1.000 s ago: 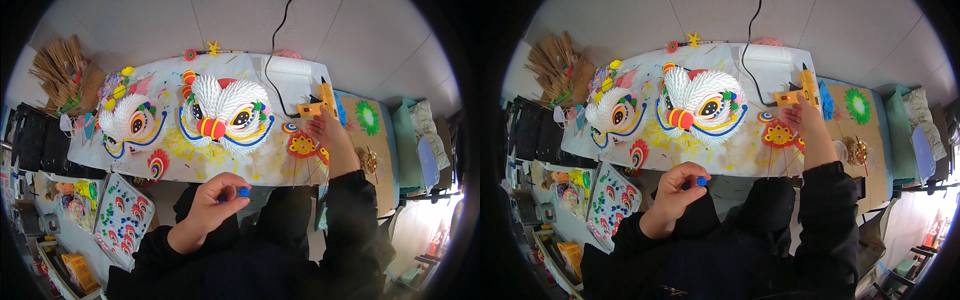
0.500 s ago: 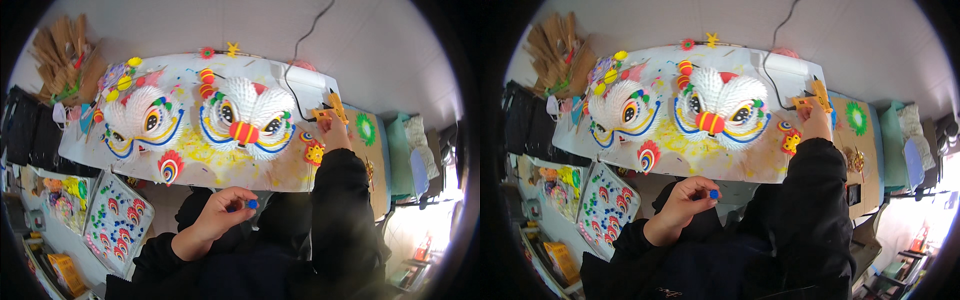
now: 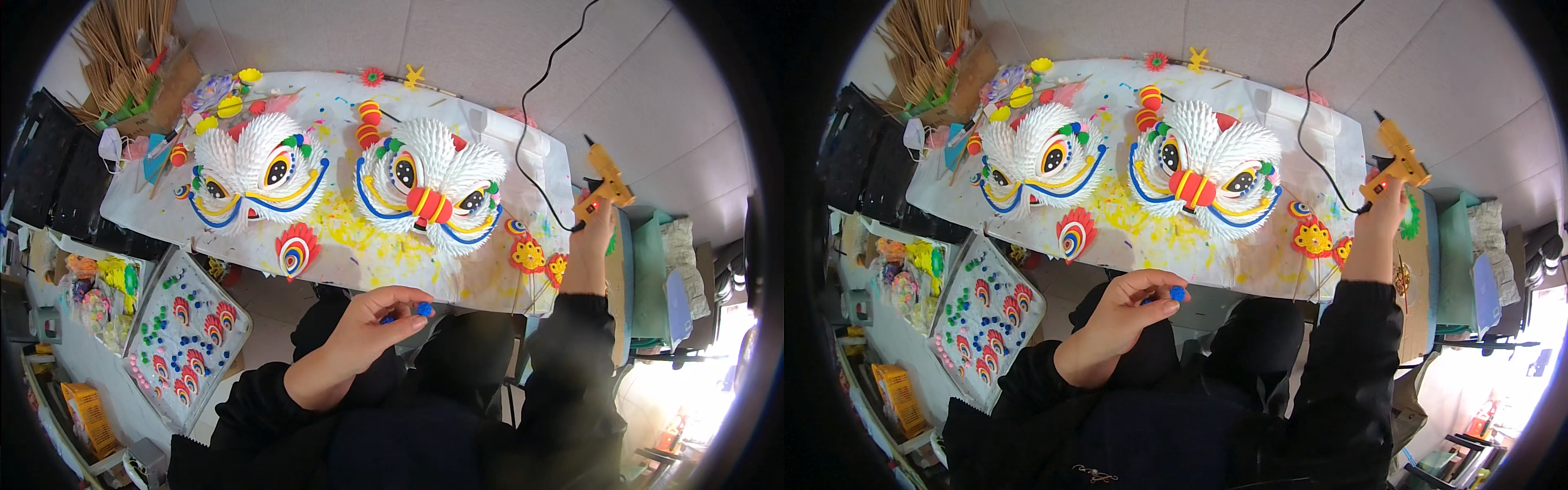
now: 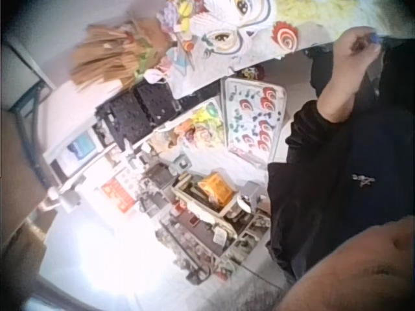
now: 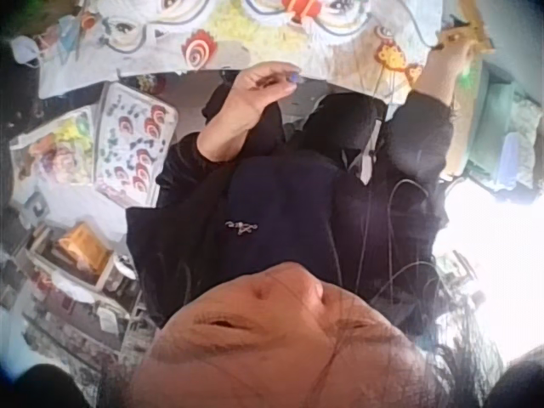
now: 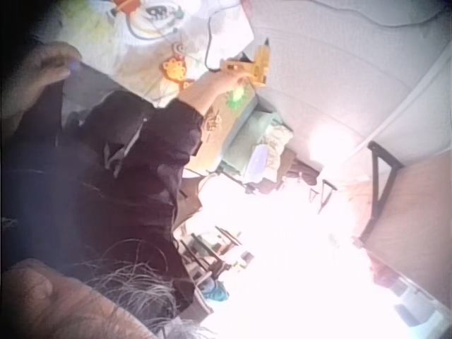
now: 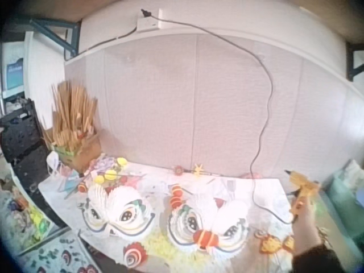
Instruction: The person assembles decorative lion dance masks by applying hot glue to small colored foam pieces and attaching them to the mask's nose and forehead areas. They repeatedly pick up pieces, apply glue, and press them into place on two white masks with colorful painted details.
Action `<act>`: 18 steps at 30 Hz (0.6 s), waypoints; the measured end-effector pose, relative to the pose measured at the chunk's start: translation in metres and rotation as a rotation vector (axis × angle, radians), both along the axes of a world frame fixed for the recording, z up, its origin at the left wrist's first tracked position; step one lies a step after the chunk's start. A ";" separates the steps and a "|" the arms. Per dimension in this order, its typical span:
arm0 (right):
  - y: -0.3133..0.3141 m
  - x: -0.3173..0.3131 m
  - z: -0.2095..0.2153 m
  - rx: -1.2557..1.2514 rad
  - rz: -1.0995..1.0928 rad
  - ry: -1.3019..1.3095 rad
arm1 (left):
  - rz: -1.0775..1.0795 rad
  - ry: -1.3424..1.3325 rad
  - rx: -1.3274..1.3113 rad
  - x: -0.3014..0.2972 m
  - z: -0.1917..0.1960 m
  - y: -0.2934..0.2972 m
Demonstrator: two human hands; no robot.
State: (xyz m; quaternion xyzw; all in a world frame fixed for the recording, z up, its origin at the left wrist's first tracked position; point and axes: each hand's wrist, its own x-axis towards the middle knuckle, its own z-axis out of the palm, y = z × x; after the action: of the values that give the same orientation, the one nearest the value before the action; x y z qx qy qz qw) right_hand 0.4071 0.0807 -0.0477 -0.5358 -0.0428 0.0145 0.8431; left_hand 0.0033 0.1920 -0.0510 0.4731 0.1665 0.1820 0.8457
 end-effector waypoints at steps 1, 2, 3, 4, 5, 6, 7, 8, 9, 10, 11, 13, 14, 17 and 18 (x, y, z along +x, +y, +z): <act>-0.004 -0.012 0.011 -0.020 -0.006 -0.105 | 0.001 -0.009 -0.017 0.001 -0.001 0.000; -0.011 -0.023 0.021 -0.055 -0.041 -0.178 | 0.007 -0.020 -0.024 0.001 -0.002 0.000; -0.020 -0.036 0.031 -0.089 0.028 -0.220 | 0.014 -0.032 -0.032 0.002 -0.003 -0.001; -0.033 -0.050 0.040 -0.136 0.069 -0.230 | 0.031 -0.042 -0.025 0.003 -0.003 0.000; -0.043 -0.063 0.046 -0.151 0.163 -0.289 | 0.047 -0.050 -0.019 0.004 -0.003 0.000; -0.050 -0.074 0.049 -0.155 0.171 -0.264 | 0.063 -0.059 -0.013 0.005 -0.002 0.000; -0.055 -0.084 0.051 -0.126 0.231 -0.289 | 0.072 -0.048 0.003 0.007 0.000 0.001; -0.061 -0.094 0.053 -0.075 0.321 -0.338 | 0.080 -0.037 0.019 0.009 0.002 0.002; -0.068 -0.104 0.055 -0.112 0.374 -0.314 | 0.081 -0.020 0.041 0.011 0.004 0.002; -0.074 -0.116 0.055 -0.157 0.438 -0.311 | 0.098 -0.045 0.032 0.014 0.008 0.003; -0.078 -0.127 0.054 -0.182 0.497 -0.317 | 0.108 -0.063 0.031 0.016 0.011 0.004; -0.087 -0.151 0.056 -0.266 0.581 -0.342 | 0.148 -0.095 0.051 0.019 0.019 0.004; -0.090 -0.156 0.061 -0.349 0.622 -0.494 | 0.149 -0.110 0.052 0.020 0.023 0.003; -0.094 -0.168 0.077 -0.657 0.769 -0.874 | 0.155 -0.145 0.058 0.022 0.033 -0.001; -0.092 -0.171 0.081 -0.682 0.842 -0.988 | 0.153 -0.144 0.062 0.022 0.035 -0.002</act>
State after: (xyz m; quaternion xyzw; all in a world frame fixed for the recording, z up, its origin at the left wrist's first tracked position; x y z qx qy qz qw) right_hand 0.2358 -0.0110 0.0331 -0.6508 -0.6132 0.1064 0.4350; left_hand 0.0250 0.1896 -0.0162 0.4708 0.1353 0.2844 0.8241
